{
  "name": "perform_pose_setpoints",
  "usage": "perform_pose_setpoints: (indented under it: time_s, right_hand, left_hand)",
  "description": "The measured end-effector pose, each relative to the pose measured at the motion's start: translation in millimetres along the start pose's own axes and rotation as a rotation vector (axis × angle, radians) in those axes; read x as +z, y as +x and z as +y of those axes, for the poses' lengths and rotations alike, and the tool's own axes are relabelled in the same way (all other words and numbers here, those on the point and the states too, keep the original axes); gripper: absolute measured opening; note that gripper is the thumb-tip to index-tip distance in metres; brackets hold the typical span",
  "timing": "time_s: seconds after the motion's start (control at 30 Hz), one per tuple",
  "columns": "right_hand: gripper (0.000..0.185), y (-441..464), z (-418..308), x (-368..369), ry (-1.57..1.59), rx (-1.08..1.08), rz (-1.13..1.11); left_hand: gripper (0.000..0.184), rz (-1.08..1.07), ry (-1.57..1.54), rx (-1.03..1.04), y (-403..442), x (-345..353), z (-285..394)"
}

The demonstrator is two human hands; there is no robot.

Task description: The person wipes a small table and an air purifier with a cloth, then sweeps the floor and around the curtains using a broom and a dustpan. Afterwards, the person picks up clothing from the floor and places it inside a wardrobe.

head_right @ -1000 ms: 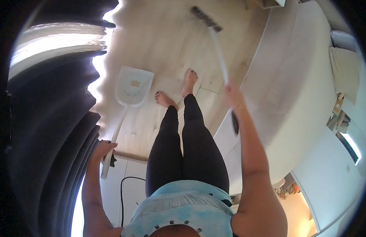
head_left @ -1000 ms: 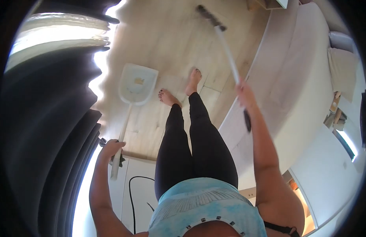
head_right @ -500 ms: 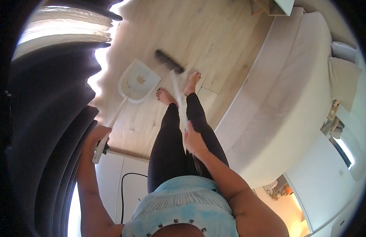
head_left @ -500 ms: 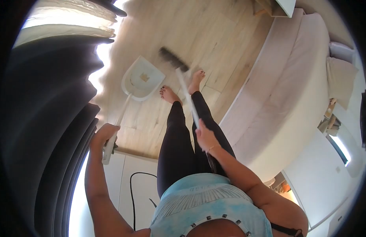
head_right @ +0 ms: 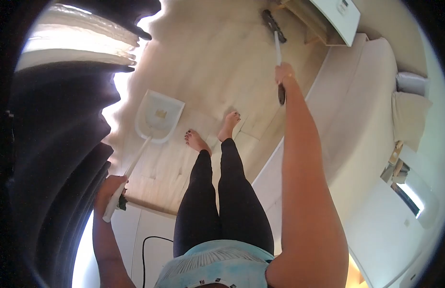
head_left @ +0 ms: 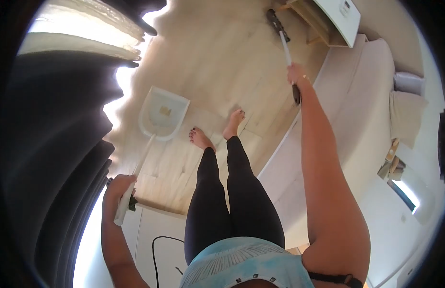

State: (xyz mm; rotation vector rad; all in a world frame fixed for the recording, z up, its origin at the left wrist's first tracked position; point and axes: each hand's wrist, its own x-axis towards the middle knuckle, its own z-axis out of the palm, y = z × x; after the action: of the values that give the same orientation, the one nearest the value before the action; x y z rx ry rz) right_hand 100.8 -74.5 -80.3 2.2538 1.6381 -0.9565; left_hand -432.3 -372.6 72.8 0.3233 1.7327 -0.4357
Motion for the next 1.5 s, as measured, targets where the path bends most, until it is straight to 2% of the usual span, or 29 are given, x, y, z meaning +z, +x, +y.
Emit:
perform_pose_setpoints:
  time_s: [0.03, 0.07, 0.13, 0.2, 0.23, 0.33, 0.37, 0.4, 0.43, 0.5, 0.53, 0.6, 0.67, 0.73, 0.77, 0.8, 0.83, 0.87, 0.9, 1.0, 1.07, 1.1, 1.13, 1.17, 1.27, 1.37, 1.47, 1.5]
  right_hand:
    - [0.024, 5.2, -21.8, -8.3, 0.273, 0.197, -0.037]
    - [0.024, 1.8, -38.5, -6.2, 0.277, 0.199, -0.054]
    - [0.028, -5.3, -75.9, 4.5, -0.12, 0.019, -0.122]
    - [0.026, -25.4, -61.3, 62.3, -0.177, -0.245, 0.119]
    - [0.031, -67.9, -71.6, 76.5, -0.093, -0.174, 0.1]
    - [0.047, -204.9, -89.4, 105.2, -0.099, -0.109, -0.232]
    - [0.048, -255.6, -75.1, 116.6, 0.054, -0.124, -0.308]
    - [0.052, -297.1, -67.4, 127.2, 0.015, -0.214, -0.3]
    - [0.05, -327.8, -72.2, 119.7, -0.145, -0.125, -0.534]
    - [0.046, -364.6, -64.0, 106.0, 0.03, -0.202, -0.549]
    - [0.046, -364.5, -59.7, 96.8, 0.03, -0.21, -0.541]
    - [0.046, -356.1, -61.6, 67.0, 0.056, -0.342, -0.462]
    - [0.044, -313.8, -70.1, 36.0, -0.022, -0.181, -0.398]
    - [0.043, -241.5, -68.2, 16.7, 0.059, -0.198, -0.25]
    - [0.041, -192.5, -61.3, 21.1, 0.109, -0.264, -0.097]
    - [0.037, -147.8, -76.4, 6.7, 0.114, -0.23, -0.059]
    - [0.032, -109.9, -103.5, -13.2, 0.156, -0.169, -0.067]
    - [0.029, -63.6, -118.7, -22.5, 0.139, -0.196, -0.015]
    - [0.024, -21.1, -137.9, -33.3, 0.096, -0.167, -0.039]
    - [0.022, 68.8, -175.0, -28.5, 0.153, -0.092, -0.067]
    - [0.022, 93.3, -184.4, 8.0, -0.117, -0.341, 0.22]
    - [0.028, 73.3, -174.1, 25.9, 0.052, -0.376, 0.133]
    - [0.039, 41.3, -149.6, 48.5, 0.135, -0.603, 0.229]
    - [0.054, -7.2, -173.1, 31.4, -0.165, -0.203, -0.122]
    - [0.049, -112.0, -132.5, 19.0, -0.2, -0.246, -0.413]
    - [0.049, -141.8, -113.1, -28.2, -0.128, -0.338, -0.534]
    - [0.046, -123.3, -122.2, -77.1, -0.172, -0.332, -0.517]
    - [0.045, -110.2, -126.2, -89.1, -0.055, -0.358, -0.429]
  left_hand:
    - [0.031, 0.006, -0.015, 0.003, 0.9, -1.0, 0.6]
    - [0.031, 0.01, -0.013, -0.014, 2.3, -3.2, 3.2]
    - [0.032, -0.036, 0.032, -0.01, 5.1, -6.1, 9.5]
    - [0.032, -0.052, 0.017, 0.044, -0.6, -7.4, 9.6]
    - [0.032, -0.043, -0.009, 0.056, -1.3, -7.1, 11.6]
    - [0.033, -0.024, -0.069, 0.055, -11.5, -7.6, 13.9]
    - [0.033, 0.002, -0.133, 0.132, -20.4, -6.8, 15.0]
    - [0.033, 0.028, -0.195, 0.209, -26.0, -7.2, 13.9]
    - [0.033, 0.031, -0.198, 0.212, -25.2, -8.4, 11.1]
    - [0.033, 0.034, -0.214, 0.256, -15.2, -7.0, -0.4]
    - [0.033, 0.041, -0.218, 0.264, -3.6, -6.9, -5.4]
    - [0.034, -0.067, -0.043, 0.065, 17.2, -12.1, -6.1]
    - [0.034, -0.063, -0.072, 0.065, 5.7, -11.7, -3.0]
    - [0.033, -0.012, -0.269, 0.151, -23.5, -11.9, 12.5]
    - [0.034, -0.055, -0.185, 0.059, -18.3, -14.0, 18.7]
    - [0.034, -0.044, -0.188, 0.069, -21.8, -14.0, 21.7]
    - [0.034, -0.008, -0.321, 0.134, -28.1, -10.7, 22.3]
    - [0.034, 0.027, -0.455, 0.195, -32.9, -10.2, 27.6]
    - [0.033, -0.04, -0.37, 0.121, -36.0, -18.9, 44.7]
    - [0.033, -0.089, -0.38, 0.092, -27.7, -32.0, 62.4]
    - [0.033, -0.063, -0.353, 0.059, -28.0, -33.0, 80.2]
    - [0.034, -0.045, -0.321, 0.031, -28.5, -33.7, 87.4]
    - [0.034, -0.045, -0.321, 0.034, -21.9, -32.8, 87.8]
    - [0.034, -0.087, -0.301, -0.006, -8.2, -32.5, 83.3]
    - [0.033, -0.165, -0.308, -0.111, -4.9, -31.5, 89.2]
    - [0.032, -0.113, -0.333, -0.11, 0.6, -30.6, 85.2]
    - [0.032, -0.114, -0.339, -0.106, 0.7, -33.0, 92.3]
    - [0.029, -0.119, -0.324, -0.135, 0.0, -35.3, 96.1]
